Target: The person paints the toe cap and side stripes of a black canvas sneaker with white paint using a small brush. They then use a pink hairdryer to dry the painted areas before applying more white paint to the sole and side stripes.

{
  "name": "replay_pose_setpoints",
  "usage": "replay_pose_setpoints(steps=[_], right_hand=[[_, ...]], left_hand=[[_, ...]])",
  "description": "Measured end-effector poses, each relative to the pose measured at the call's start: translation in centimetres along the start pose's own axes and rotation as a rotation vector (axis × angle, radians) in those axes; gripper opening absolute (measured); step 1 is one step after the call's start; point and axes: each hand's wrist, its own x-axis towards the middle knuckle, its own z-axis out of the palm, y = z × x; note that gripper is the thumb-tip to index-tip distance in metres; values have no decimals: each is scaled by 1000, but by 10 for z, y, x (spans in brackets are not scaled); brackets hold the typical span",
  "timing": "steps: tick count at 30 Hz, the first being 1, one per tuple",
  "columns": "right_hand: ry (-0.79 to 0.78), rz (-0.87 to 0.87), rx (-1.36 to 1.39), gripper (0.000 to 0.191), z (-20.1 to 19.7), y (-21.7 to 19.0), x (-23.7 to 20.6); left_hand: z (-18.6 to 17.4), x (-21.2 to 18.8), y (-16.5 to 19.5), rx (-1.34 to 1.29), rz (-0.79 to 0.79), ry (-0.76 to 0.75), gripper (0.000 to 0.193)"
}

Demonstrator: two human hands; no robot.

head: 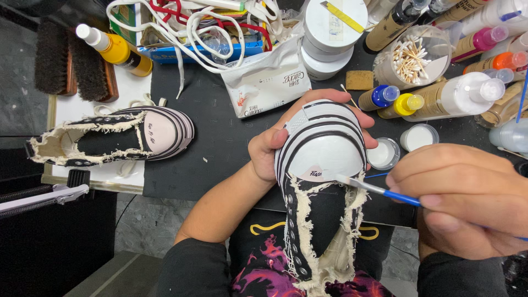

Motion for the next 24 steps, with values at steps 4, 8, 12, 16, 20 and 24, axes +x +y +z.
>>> replay_pose_setpoints(steps=[4,8,12,16,20,24], right_hand=[[-117,-91,-7,12,-6,12,-3],[-143,-83,2,11,-17,11,0],[-196,-134,-12,11,-12,11,4],[9,-18,-69,17,6,2,-7],[78,43,-23,14,-5,7,-12],[87,101,-5,14,3,-4,-8]], left_hand=[[-2,-2,-4,1,-4,2,85],[-3,-2,-5,-2,-3,10,85],[-2,-2,-5,3,2,2,85],[-2,-3,-5,0,0,11,85],[-2,-2,-4,0,-6,8,86],[-1,-2,-3,12,-13,7,86]])
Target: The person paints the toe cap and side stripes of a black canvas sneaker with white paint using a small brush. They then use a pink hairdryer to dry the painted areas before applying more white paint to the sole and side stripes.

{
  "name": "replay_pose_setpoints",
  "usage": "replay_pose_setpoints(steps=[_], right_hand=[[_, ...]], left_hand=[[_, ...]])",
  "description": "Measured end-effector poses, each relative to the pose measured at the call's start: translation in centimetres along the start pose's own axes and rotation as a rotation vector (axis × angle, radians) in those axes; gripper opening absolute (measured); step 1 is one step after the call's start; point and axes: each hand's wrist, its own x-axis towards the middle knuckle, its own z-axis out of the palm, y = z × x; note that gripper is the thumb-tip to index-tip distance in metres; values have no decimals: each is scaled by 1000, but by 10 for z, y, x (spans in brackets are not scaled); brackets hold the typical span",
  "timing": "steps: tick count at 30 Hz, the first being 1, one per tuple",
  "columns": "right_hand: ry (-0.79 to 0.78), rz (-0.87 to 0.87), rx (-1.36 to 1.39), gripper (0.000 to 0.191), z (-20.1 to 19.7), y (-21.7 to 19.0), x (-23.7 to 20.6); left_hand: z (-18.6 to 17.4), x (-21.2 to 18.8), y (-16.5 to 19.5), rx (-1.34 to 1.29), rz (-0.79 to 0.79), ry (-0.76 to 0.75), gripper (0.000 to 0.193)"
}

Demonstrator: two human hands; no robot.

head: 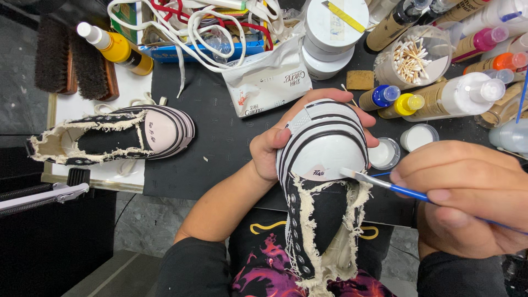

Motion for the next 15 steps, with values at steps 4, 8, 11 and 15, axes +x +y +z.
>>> replay_pose_setpoints(steps=[4,8,11,15], right_hand=[[-49,-43,-40,16,5,5,-4],[-107,-44,-65,13,-6,11,-8],[-160,-63,-32,11,-19,13,5],[-211,-56,7,11,-16,3,15]], left_hand=[[1,-2,0,29,8,16,86],[0,-1,0,38,19,19,85],[0,0,0,30,28,13,85],[1,-1,1,36,17,19,86]])
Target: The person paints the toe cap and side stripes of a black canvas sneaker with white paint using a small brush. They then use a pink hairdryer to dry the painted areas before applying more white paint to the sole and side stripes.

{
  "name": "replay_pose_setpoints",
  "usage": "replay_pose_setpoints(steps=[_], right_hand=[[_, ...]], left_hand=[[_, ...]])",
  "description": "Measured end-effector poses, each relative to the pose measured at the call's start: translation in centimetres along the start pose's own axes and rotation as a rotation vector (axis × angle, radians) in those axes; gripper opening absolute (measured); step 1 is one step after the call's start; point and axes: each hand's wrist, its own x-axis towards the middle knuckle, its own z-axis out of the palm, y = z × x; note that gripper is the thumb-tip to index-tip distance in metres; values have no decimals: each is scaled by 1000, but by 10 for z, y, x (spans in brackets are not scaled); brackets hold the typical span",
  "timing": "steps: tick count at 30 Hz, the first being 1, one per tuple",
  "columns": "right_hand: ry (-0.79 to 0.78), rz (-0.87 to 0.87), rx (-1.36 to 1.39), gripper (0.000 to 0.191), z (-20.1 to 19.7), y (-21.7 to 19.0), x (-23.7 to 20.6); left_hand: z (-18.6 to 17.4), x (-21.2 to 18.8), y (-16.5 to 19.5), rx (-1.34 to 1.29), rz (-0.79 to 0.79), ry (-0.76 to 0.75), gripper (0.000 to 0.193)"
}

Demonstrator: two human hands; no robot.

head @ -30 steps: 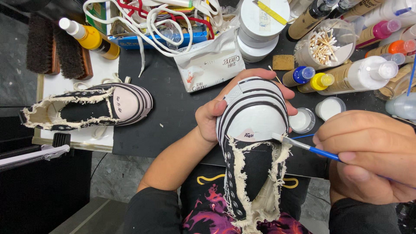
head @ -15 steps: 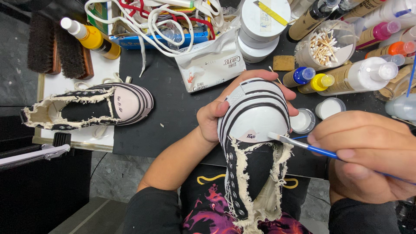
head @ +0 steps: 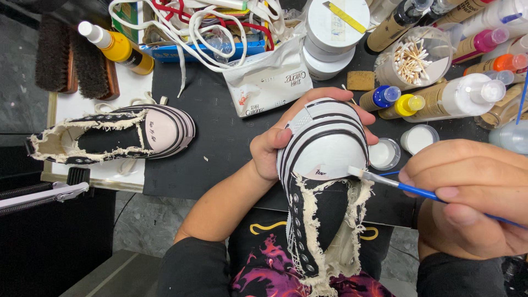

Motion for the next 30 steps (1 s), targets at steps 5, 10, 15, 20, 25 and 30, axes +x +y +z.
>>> replay_pose_setpoints(steps=[5,10,15,20,25,30], right_hand=[[68,-22,-69,14,18,4,-17],[48,-29,-81,13,6,8,-11],[49,78,-32,9,10,-13,13],[107,-2,-50,15,29,-11,17],[238,60,-103,15,30,-11,16],[118,9,-37,11,14,1,-4]], left_hand=[[-1,-1,-1,-5,-3,3,85],[-2,1,-1,8,7,-2,85],[-1,0,-1,-5,8,5,86],[-1,0,-2,6,6,27,87],[0,0,-1,11,15,33,88],[0,0,-1,11,10,39,88]])
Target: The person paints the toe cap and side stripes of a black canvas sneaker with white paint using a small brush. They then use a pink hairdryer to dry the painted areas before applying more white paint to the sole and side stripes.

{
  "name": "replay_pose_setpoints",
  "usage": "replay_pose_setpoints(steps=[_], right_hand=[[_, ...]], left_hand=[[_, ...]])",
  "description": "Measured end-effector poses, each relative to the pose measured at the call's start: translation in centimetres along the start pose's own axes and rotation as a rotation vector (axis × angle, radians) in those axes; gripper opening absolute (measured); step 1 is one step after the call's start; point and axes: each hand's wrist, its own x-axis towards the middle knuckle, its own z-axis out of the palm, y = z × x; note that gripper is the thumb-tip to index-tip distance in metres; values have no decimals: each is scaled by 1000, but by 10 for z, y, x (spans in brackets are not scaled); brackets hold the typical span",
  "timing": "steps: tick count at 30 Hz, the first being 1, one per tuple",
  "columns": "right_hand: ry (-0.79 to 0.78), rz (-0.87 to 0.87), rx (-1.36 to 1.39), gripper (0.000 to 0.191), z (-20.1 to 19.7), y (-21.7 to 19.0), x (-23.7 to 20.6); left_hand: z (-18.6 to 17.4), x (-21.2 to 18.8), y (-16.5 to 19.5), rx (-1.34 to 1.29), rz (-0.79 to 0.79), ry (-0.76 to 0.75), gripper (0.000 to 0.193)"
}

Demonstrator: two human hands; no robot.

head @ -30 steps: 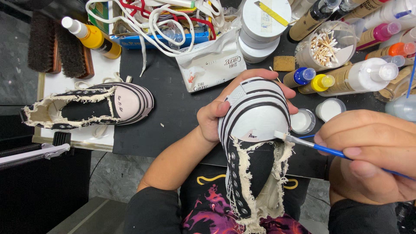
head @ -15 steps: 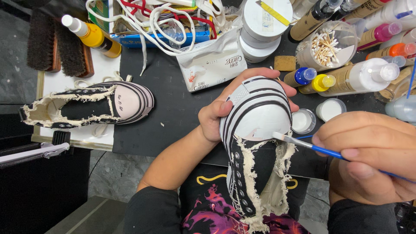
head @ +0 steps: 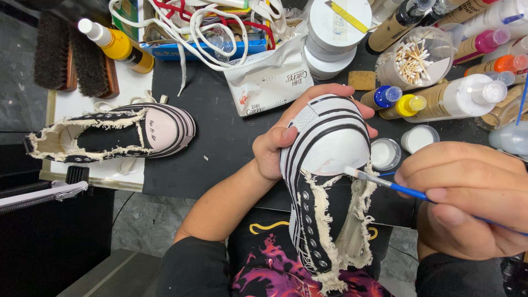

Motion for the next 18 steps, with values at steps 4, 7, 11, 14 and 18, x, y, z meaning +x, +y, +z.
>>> replay_pose_setpoints(steps=[4,7,11,14,18], right_hand=[[42,-8,-58,17,9,4,-23],[16,4,-109,15,9,3,-16],[1,-19,-45,12,3,-3,12],[136,27,-17,14,20,-11,11],[80,32,-81,15,21,-7,-5]], left_hand=[[-2,1,-2,18,12,-2,87],[-4,2,-1,21,14,2,87],[-4,2,-1,24,14,9,87],[-4,2,-1,42,14,14,88],[-4,2,-2,62,26,17,88]])
